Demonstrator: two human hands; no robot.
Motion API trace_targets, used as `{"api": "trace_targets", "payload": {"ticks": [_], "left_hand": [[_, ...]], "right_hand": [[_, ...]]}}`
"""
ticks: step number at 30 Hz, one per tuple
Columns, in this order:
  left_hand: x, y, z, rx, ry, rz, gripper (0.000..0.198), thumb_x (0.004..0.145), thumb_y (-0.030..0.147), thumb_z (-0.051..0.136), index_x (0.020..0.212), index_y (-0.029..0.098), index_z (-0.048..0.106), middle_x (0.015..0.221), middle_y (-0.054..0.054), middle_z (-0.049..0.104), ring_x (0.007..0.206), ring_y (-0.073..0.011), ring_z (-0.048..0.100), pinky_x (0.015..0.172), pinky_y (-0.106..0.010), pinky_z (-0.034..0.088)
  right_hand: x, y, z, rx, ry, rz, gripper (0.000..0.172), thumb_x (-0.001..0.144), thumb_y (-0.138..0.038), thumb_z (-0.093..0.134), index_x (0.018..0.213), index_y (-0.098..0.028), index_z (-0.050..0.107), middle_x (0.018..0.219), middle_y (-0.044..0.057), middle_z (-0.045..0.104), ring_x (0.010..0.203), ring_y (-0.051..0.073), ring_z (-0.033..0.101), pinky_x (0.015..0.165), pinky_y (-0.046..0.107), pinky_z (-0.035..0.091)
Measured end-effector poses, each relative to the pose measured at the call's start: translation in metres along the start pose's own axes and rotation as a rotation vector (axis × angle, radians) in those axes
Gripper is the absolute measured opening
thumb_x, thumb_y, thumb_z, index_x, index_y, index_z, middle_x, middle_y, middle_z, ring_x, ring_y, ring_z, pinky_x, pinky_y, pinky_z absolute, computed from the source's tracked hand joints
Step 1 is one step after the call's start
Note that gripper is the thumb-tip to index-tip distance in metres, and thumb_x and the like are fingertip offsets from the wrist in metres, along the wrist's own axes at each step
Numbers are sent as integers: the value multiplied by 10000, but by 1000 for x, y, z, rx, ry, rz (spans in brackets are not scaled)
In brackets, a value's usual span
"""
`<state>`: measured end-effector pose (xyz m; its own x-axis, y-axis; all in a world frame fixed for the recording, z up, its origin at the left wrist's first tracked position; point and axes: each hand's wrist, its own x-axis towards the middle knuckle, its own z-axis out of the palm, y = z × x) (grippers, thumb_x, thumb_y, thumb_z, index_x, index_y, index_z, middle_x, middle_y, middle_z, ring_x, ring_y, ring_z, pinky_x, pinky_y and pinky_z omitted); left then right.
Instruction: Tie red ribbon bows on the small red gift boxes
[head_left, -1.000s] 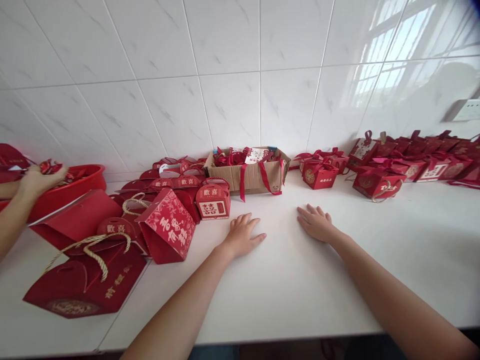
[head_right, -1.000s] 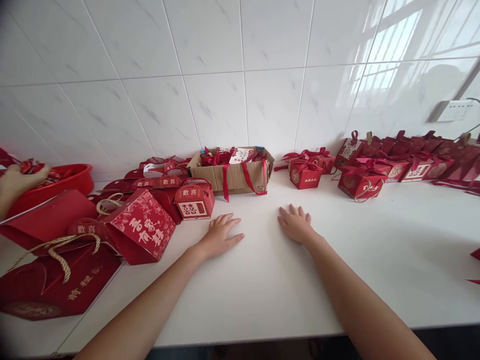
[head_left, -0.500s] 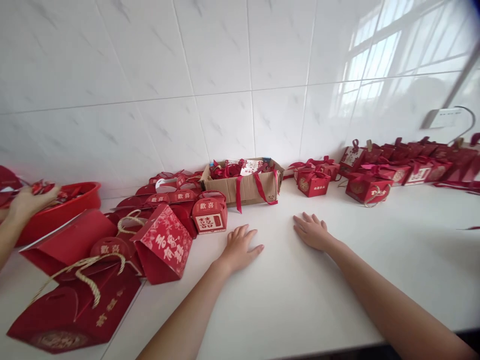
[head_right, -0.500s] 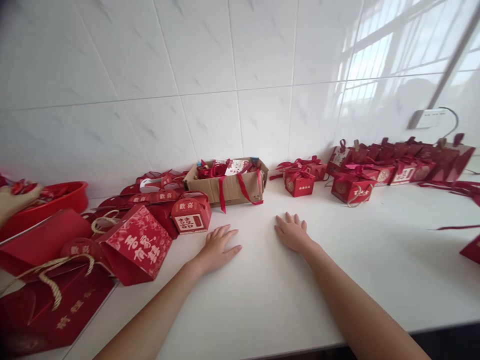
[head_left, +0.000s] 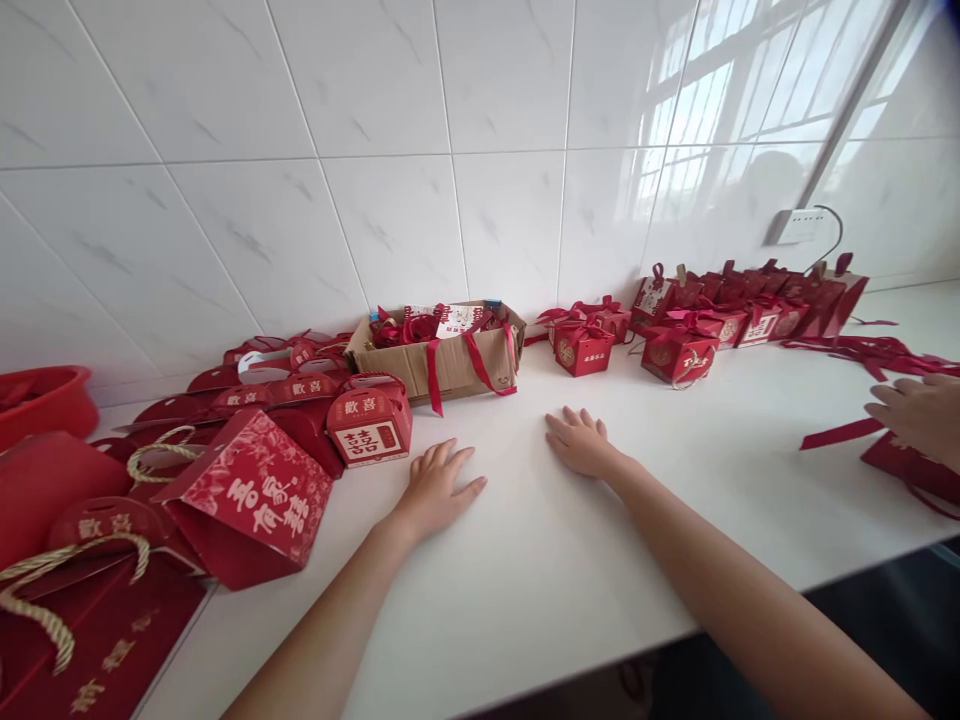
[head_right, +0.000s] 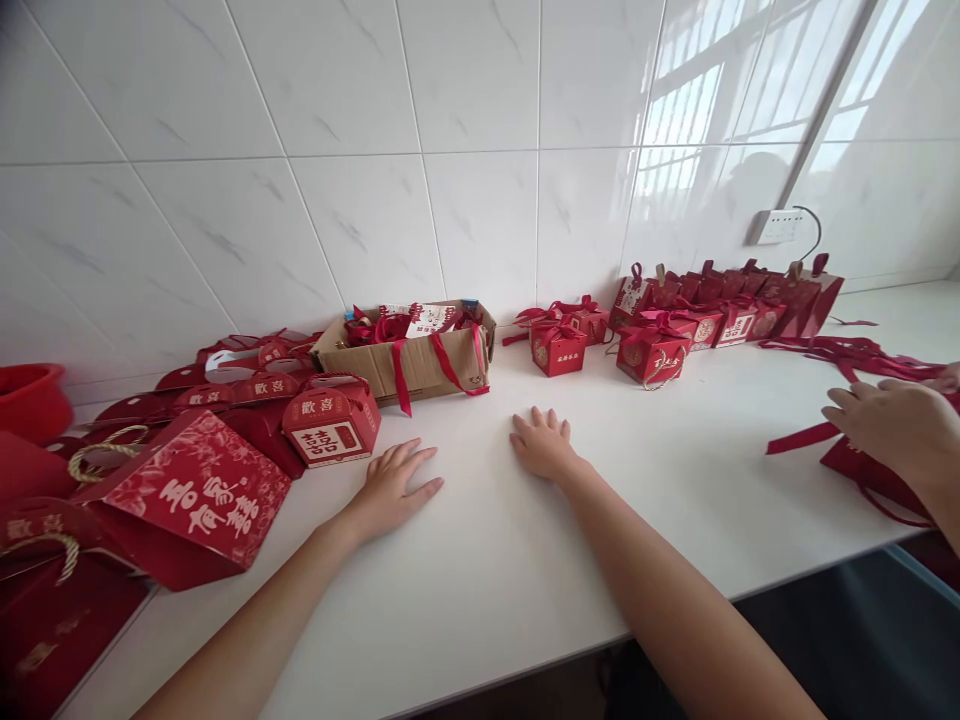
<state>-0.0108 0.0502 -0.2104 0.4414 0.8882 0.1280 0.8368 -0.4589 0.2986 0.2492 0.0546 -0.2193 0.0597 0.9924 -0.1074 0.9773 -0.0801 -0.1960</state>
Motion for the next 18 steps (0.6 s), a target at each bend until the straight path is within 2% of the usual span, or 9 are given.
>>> {"api": "trace_targets", "payload": {"ticks": [4,7,9,11,13,14,16,18], "left_hand": [[-2,2,1,4,39,6,499,840,538,448,1248,262,532,1392,-102,446,1298,-281,357,1054,-461,278],[-2,5,-3,15,140,-18,413,865,505,420,1171,267,561,1300,-83,520,1249,-271,391,1034,-449,295],[-1,6,-10,38,291,-85,381,882,462,395,1149,233,541,1267,-111,515,1231,-291,380,1029,-464,277],[0,2,-20,85,522,-201,396,871,443,413,1155,182,504,1265,-160,477,1228,-328,360,1015,-481,269],[2,-4,-30,145,745,-332,502,828,477,475,1194,134,458,1275,-198,447,1227,-366,346,993,-497,277],[3,-8,-34,174,815,-386,590,798,512,507,1228,115,427,1286,-211,438,1228,-381,340,983,-510,279],[5,-18,-40,217,845,-456,777,745,584,541,1310,89,341,1327,-230,415,1242,-392,324,973,-541,271],[7,-26,-43,249,802,-485,878,720,621,545,1360,83,277,1346,-236,413,1259,-380,317,975,-555,258]], "right_hand": [[0,0,2,-9,7,2,535,943,-452,165,1445,-286,250,1547,100,152,1401,372,124,1068,562,189],[2,1,5,-26,14,4,538,943,-457,159,1443,-287,259,1545,93,168,1399,367,144,1063,567,207],[3,2,7,-37,23,5,539,941,-460,158,1441,-288,264,1543,86,179,1398,363,156,1062,568,216],[3,2,8,-44,31,3,539,939,-462,163,1439,-292,268,1542,82,185,1395,364,169,1059,568,225],[4,3,9,-45,39,1,537,937,-464,168,1435,-296,275,1540,83,192,1391,368,179,1053,573,234],[4,3,10,-43,42,1,536,936,-464,170,1433,-297,279,1539,84,195,1389,372,182,1050,577,237],[4,4,11,-40,49,3,535,934,-463,172,1430,-296,288,1536,88,202,1387,378,183,1044,587,238],[5,4,12,-36,53,7,535,935,-461,177,1428,-290,297,1533,93,210,1385,383,184,1044,591,233]]}}
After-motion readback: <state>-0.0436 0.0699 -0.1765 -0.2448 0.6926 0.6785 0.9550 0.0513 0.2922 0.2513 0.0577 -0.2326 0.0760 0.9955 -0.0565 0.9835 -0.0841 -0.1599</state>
